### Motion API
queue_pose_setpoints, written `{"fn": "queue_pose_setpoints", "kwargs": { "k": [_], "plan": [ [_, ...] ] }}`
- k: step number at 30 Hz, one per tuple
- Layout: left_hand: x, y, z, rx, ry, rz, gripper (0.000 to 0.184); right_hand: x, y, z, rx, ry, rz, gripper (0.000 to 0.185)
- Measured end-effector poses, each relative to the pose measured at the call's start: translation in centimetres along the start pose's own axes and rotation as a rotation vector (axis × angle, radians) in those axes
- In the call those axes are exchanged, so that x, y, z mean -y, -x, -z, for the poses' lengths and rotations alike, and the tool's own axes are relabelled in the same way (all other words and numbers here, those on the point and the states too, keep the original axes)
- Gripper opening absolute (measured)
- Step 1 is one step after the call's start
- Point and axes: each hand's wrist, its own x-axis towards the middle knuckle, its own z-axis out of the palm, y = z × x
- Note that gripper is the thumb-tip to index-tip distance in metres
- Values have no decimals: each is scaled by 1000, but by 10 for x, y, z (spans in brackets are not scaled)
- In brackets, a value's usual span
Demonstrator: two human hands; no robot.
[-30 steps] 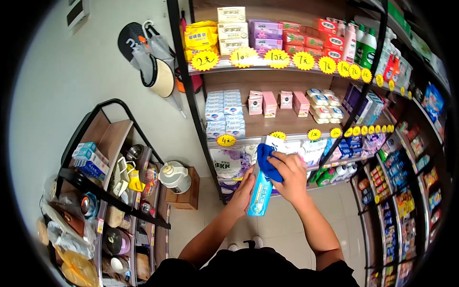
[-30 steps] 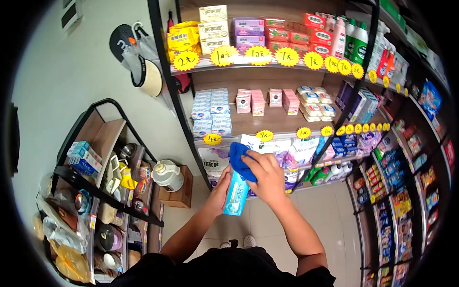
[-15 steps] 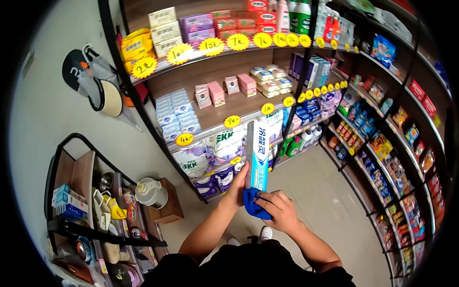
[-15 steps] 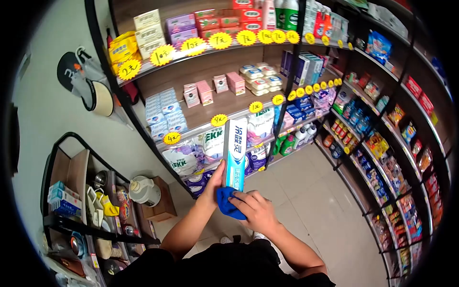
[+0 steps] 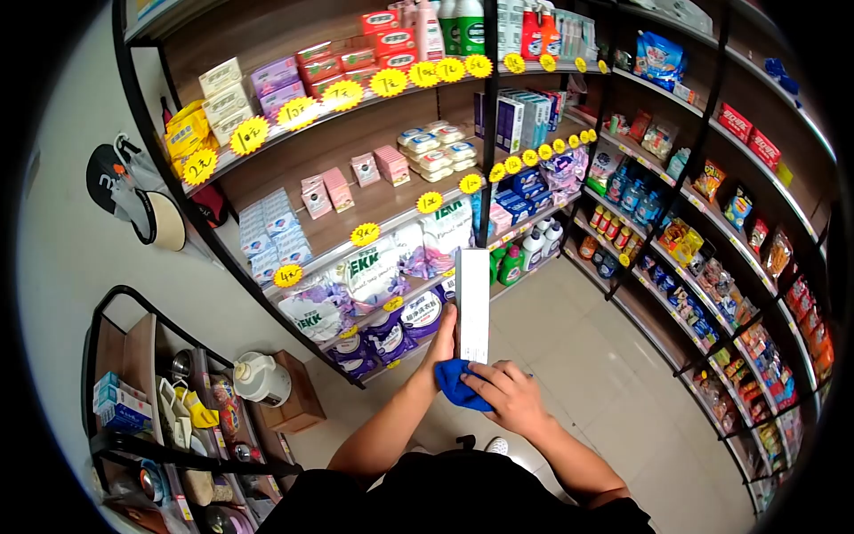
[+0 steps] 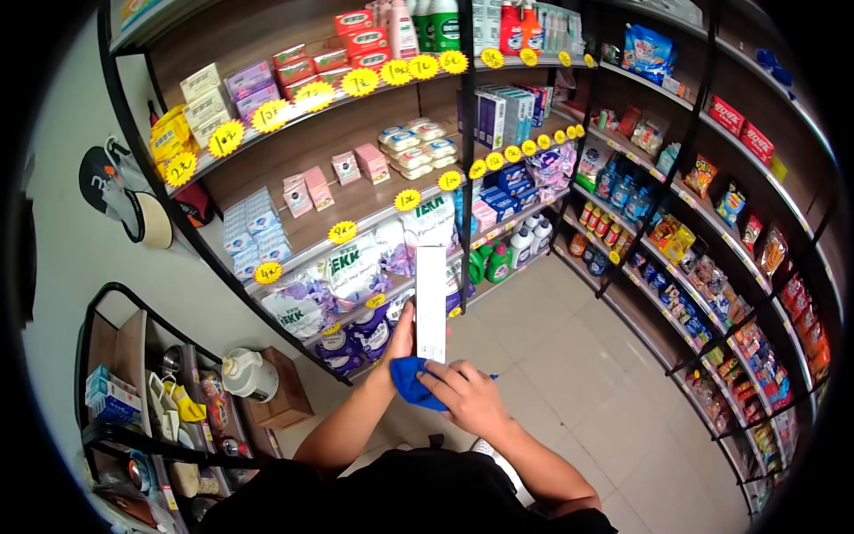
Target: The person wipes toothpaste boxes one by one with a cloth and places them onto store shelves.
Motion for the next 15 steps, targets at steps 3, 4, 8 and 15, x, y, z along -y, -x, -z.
{"fn": "queue_pose_setpoints", "kwargs": {
  "k": [3,4,8,15],
  "plan": [
    [26,-4,-38,-2,14,5,57,-34,15,21,-83,44,-37,72],
    [31,-6,-52,33,-45,-51,53,-47,18,30,-130,62,-58,71],
    [56,-5,-105,60,-89,33,54,-101,13,72,-197,114,-88,67],
    [93,-29,-146,79,-134,81,47,-178,-11,133,-273,143,-150,53]
  ]
}}
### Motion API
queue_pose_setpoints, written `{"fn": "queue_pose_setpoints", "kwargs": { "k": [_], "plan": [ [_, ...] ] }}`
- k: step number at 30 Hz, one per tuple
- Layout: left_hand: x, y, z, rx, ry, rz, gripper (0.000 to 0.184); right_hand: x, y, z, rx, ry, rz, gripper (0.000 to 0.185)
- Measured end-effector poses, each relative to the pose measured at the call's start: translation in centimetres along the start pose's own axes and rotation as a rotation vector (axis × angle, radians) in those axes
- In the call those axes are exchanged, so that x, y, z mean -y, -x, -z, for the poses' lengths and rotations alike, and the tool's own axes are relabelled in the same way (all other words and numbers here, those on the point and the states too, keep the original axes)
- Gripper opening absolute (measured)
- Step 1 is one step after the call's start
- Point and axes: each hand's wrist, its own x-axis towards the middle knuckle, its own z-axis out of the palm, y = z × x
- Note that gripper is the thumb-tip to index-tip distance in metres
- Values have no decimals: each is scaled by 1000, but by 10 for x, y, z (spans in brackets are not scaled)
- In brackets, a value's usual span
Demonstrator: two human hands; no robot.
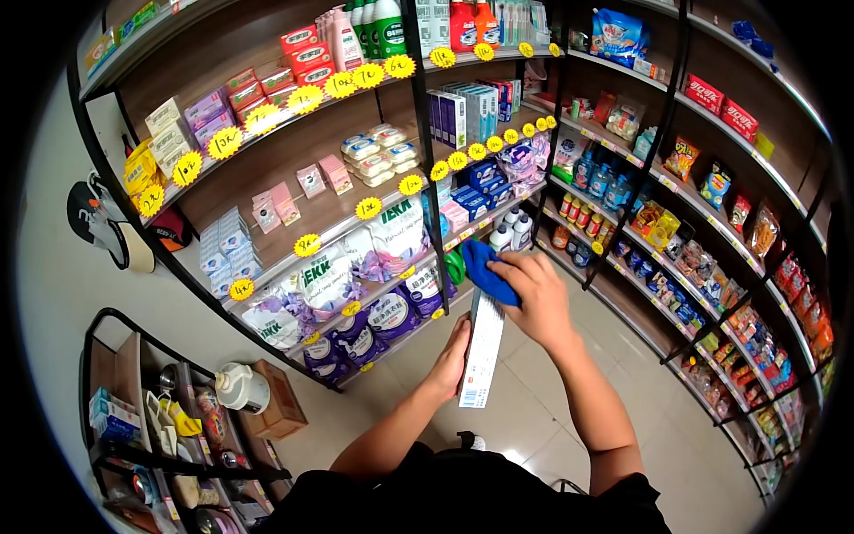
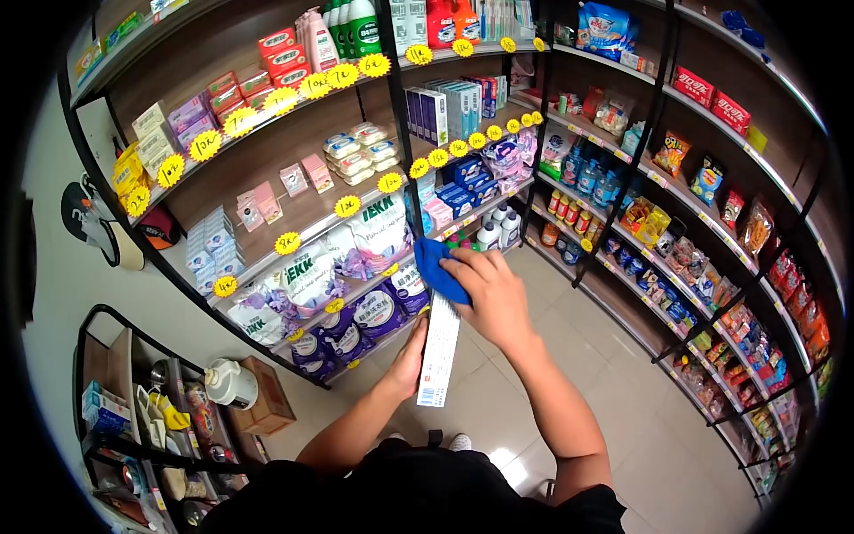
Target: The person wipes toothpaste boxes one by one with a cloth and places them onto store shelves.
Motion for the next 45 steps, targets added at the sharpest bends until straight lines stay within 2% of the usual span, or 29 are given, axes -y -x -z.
{"fn": "queue_pose_setpoints", "kwargs": {
  "k": [10,14,16,19,21,24,26,27,28,34,36,37,40,42,45],
  "plan": [
    [10,-42,-28,54,14,5,44,-27,20,18,32,58,-69,49],
    [21,-75,-22,98,113,16,55,-30,44,14,57,46,-46,51],
    [11,-87,-19,168,135,127,52,-24,57,12,143,51,-92,53],
    [4,-120,-21,93,154,85,48,-22,76,3,171,19,-89,60],
    [3,-137,-14,160,303,189,47,-21,85,-6,170,14,-112,61],
    [-4,-164,-11,147,303,174,48,-24,87,-19,222,12,-143,61],
    [-9,-182,2,157,201,267,52,-28,83,-28,237,-2,-175,61],
    [-9,-191,4,127,152,236,55,-31,81,-33,256,13,-173,62],
    [-11,-198,5,122,220,233,54,-34,77,-39,255,20,-178,62],
    [-17,-247,37,253,21,206,53,-62,49,-75,357,139,-171,59],
    [-20,-264,48,386,203,346,64,-73,37,-86,268,230,-141,55],
    [-40,-254,33,337,72,267,71,-80,26,-86,249,246,-144,53],
    [-41,-263,38,377,110,211,70,-107,0,-92,141,283,-202,58],
    [-44,-262,32,343,93,267,77,-127,-26,-87,105,274,-254,61],
    [-45,-272,34,406,25,243,81,-157,-60,-82,15,280,-266,56]
  ]
}}
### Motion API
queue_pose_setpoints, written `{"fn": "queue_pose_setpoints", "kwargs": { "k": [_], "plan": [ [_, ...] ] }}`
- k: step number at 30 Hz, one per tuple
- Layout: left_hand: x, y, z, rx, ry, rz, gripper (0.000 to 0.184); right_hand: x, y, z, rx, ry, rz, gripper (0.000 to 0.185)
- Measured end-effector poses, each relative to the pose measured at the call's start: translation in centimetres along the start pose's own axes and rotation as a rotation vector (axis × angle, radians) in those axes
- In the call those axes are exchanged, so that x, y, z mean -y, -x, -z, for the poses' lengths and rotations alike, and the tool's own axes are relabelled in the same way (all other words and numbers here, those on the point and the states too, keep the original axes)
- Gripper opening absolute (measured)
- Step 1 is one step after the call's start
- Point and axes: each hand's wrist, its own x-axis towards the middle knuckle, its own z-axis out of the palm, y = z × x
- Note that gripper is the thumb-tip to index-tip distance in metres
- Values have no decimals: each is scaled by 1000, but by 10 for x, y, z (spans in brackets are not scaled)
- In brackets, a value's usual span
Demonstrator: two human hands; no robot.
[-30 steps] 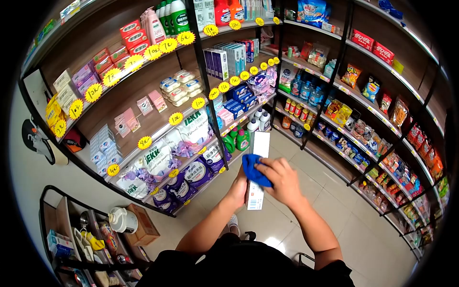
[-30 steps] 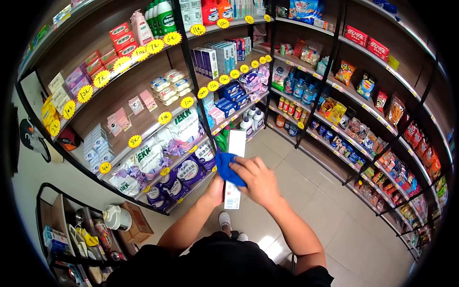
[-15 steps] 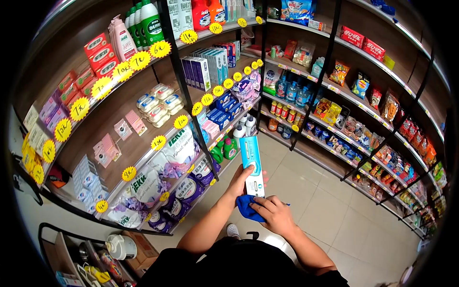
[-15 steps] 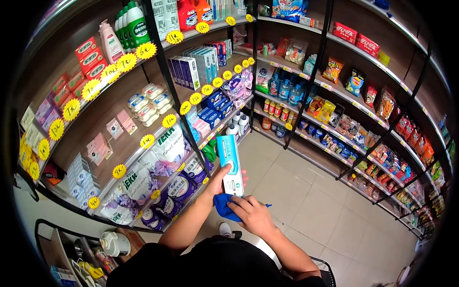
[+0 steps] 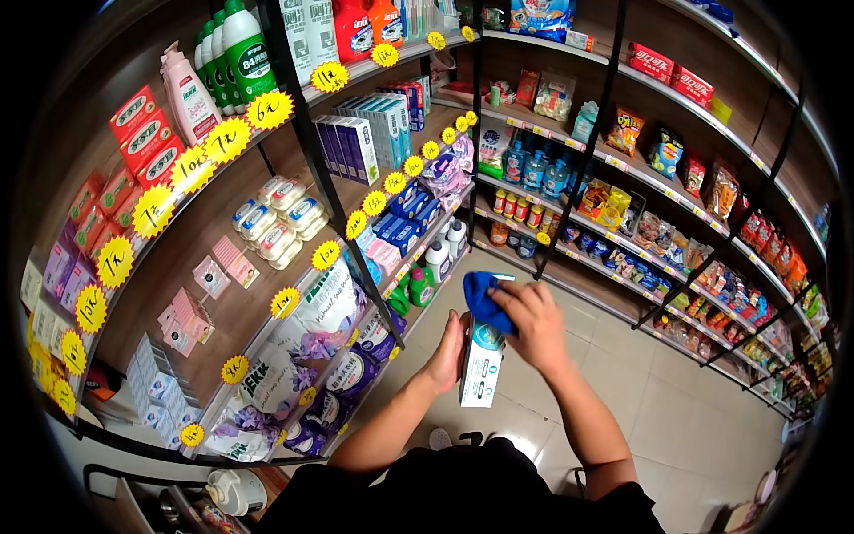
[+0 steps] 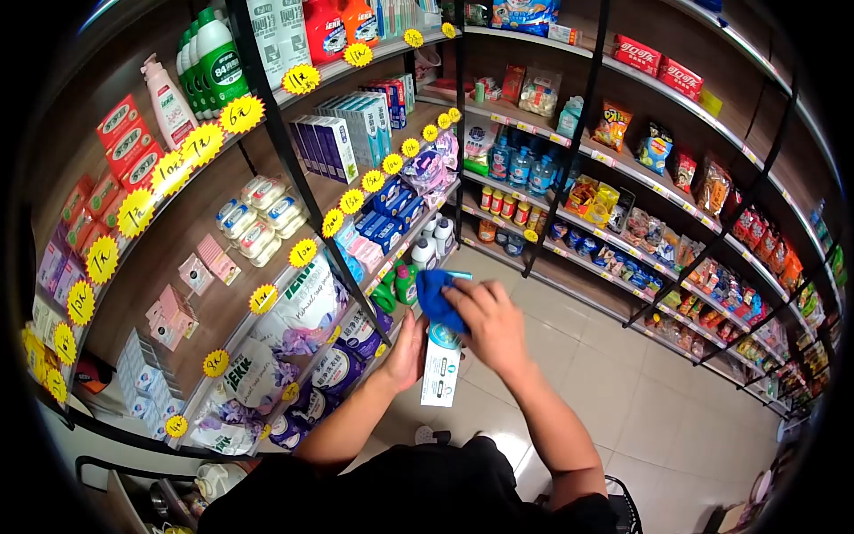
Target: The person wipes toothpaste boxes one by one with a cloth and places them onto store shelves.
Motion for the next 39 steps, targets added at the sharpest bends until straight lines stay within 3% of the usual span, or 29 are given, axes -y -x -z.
{"fn": "queue_pose_setpoints", "kwargs": {
  "k": [7,11,15,17,18,19,22,23,26,27,29,31,33,35,39],
  "plan": [
    [-13,-23,3,-19,-17,-9,78,-32,-32,-8,16,0,50,58],
    [-11,-49,-7,-169,93,-58,74,-43,-3,-15,162,-90,82,63],
    [2,-86,13,-70,144,8,72,-65,40,-15,321,-116,189,69],
    [14,-120,22,-110,51,-9,62,-80,58,-14,372,-162,222,63],
    [7,-122,4,-130,-99,-137,52,-91,67,-15,400,-191,242,61],
    [9,-129,-15,-232,-55,-170,47,-103,72,-14,428,-219,265,59],
    [20,-158,-21,-242,-230,-217,48,-143,77,-1,375,-498,154,51],
    [25,-169,-23,-254,-366,-339,48,-158,76,6,379,-503,157,51],
    [34,-191,-37,-311,-664,-543,52,-195,61,30,64,-820,-223,33],
    [35,-197,-44,-347,-827,-632,55,-205,52,35,69,-823,-221,33],
    [35,-201,-60,-376,-917,-549,59,-226,28,45,-159,-776,-325,32],
    [35,-207,-76,-387,-1160,-666,61,-238,1,58,-155,-689,-260,33],
    [36,-212,-87,-410,-1192,-673,60,-243,-14,67,-151,-605,-199,35],
    [40,-216,-87,-449,-1327,-702,60,-243,-23,67,-30,-447,-16,38],
    [37,-223,-84,-451,-1368,-786,62,-255,-25,48,-51,-451,-28,41]
  ]
}}
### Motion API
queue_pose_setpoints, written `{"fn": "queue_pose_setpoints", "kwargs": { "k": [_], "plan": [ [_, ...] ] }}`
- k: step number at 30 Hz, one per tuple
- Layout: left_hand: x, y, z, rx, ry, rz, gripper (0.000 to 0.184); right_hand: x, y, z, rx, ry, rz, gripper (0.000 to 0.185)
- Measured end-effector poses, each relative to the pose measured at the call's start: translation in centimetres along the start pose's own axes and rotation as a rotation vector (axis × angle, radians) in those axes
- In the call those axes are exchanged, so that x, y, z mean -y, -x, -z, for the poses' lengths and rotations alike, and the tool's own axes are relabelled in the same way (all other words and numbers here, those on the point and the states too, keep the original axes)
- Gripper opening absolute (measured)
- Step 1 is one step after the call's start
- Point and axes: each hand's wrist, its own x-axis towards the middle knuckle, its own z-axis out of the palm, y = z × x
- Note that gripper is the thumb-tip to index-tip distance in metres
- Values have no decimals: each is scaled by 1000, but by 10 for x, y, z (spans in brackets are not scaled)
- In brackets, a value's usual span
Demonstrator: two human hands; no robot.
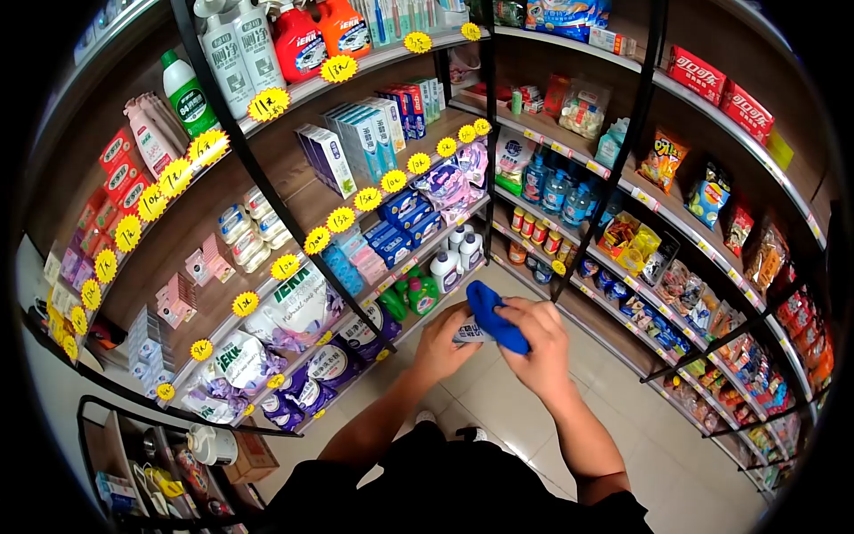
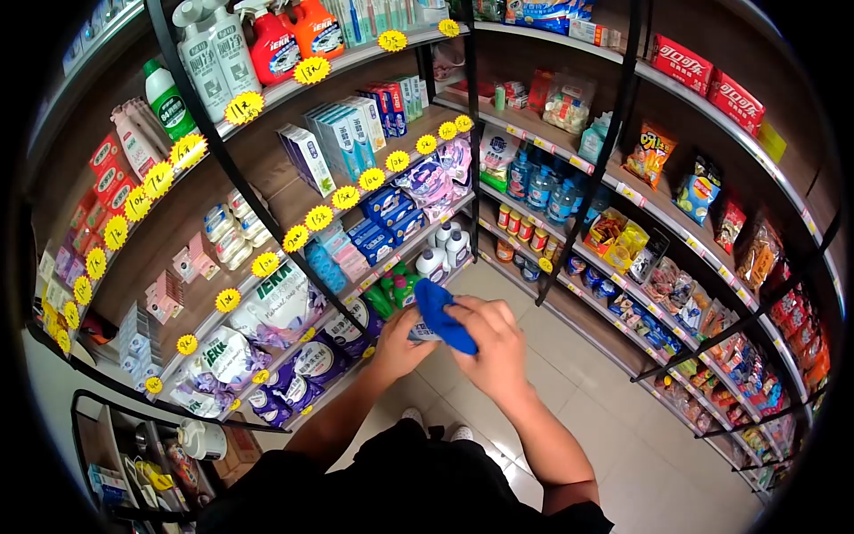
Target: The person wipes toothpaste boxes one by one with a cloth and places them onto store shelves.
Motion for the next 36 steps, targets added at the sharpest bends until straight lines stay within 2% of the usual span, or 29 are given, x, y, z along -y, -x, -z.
{"fn": "queue_pose_setpoints", "kwargs": {
  "k": [6,9,13,20,22,23,24,26,27,29,30,32,34,36],
  "plan": [
    [8,-19,0,-13,74,24,59,-20,-23,-8,-37,6,-70,39],
    [32,-24,-3,2,33,45,59,-14,-34,-17,6,-4,45,39],
    [59,-41,0,-23,81,9,60,-22,-51,-35,38,-18,60,39],
    [109,-83,16,25,128,32,64,-70,-104,-78,-71,59,-55,37],
    [128,-91,14,-23,565,291,48,-76,-117,-87,-148,88,-112,35],
    [136,-94,15,-111,866,377,52,-82,-117,-95,-194,27,-171,32],
    [130,-108,23,-217,1026,431,55,-85,-120,-101,-192,26,-171,32],
    [128,-126,40,-353,1331,659,49,-88,-122,-112,-271,-68,-192,29],
    [133,-130,44,-359,1327,665,49,-90,-121,-117,-279,-96,-190,28],
    [142,-135,50,-388,1569,863,47,-85,-118,-127,-296,-110,-188,28],
    [152,-137,51,-399,1566,859,47,-84,-117,-132,-322,-117,-182,28],
    [171,-134,49,-321,1790,977,57,-80,-109,-144,-340,-125,-166,28],
    [175,-140,52,-374,1777,1014,58,-80,-106,-154,-380,-150,-62,30],
    [188,-141,52,-396,1894,1050,57,-80,-115,-161,-335,-118,67,34]
  ]
}}
